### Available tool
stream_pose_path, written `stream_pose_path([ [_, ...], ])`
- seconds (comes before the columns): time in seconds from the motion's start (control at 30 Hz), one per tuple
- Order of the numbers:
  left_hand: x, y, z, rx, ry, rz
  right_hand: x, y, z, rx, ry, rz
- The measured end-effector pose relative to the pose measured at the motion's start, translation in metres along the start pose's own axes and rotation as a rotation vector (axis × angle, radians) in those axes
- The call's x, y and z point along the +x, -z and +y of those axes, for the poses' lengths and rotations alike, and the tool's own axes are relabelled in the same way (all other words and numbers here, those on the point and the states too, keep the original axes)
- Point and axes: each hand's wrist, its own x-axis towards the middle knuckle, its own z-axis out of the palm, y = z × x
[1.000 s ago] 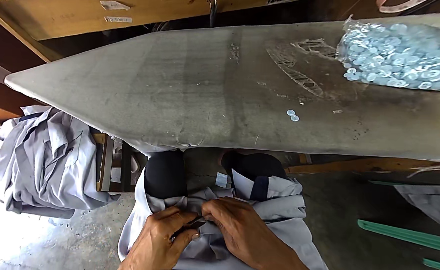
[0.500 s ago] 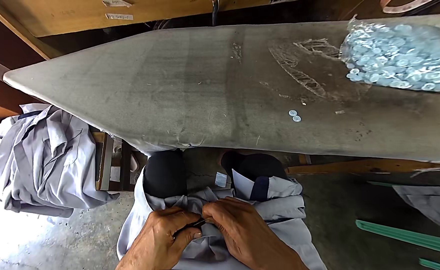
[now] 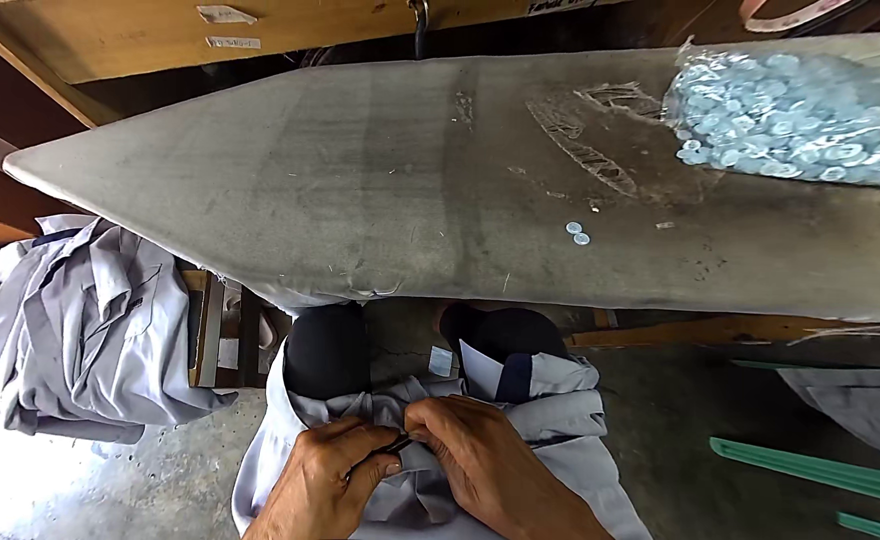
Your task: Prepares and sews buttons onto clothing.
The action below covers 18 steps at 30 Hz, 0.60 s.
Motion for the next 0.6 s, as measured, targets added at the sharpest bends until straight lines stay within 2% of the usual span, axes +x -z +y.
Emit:
stream_pose_path([
  [0.2, -0.001, -0.003, -0.005, -0.043, 0.036, 0.045, -0.003, -0.002, 0.003, 0.151, -0.145, -0.003],
  [0.27, -0.001, -0.002, -0.003, -0.042, 0.047, 0.022, -0.004, 0.000, 0.005, 0.285, -0.207, 0.041],
  [0.37, -0.003, -0.009, 0.000, 0.180, -0.005, 0.035, -0.007, 0.008, 0.011, 0.532, -0.262, 0.121],
  [0.43, -0.003, -0.015, -0.002, 0.290, -0.083, 0.060, -0.011, 0.019, 0.015, 0.593, -0.199, 0.079],
  [0.53, 0.000, -0.018, -0.006, 0.276, -0.162, 0.087, -0.018, 0.025, 0.008, 0.443, -0.104, -0.041],
  [0.6, 0.004, -0.018, -0.002, 0.194, -0.190, 0.099, -0.019, 0.014, 0.003, 0.202, -0.071, -0.005],
])
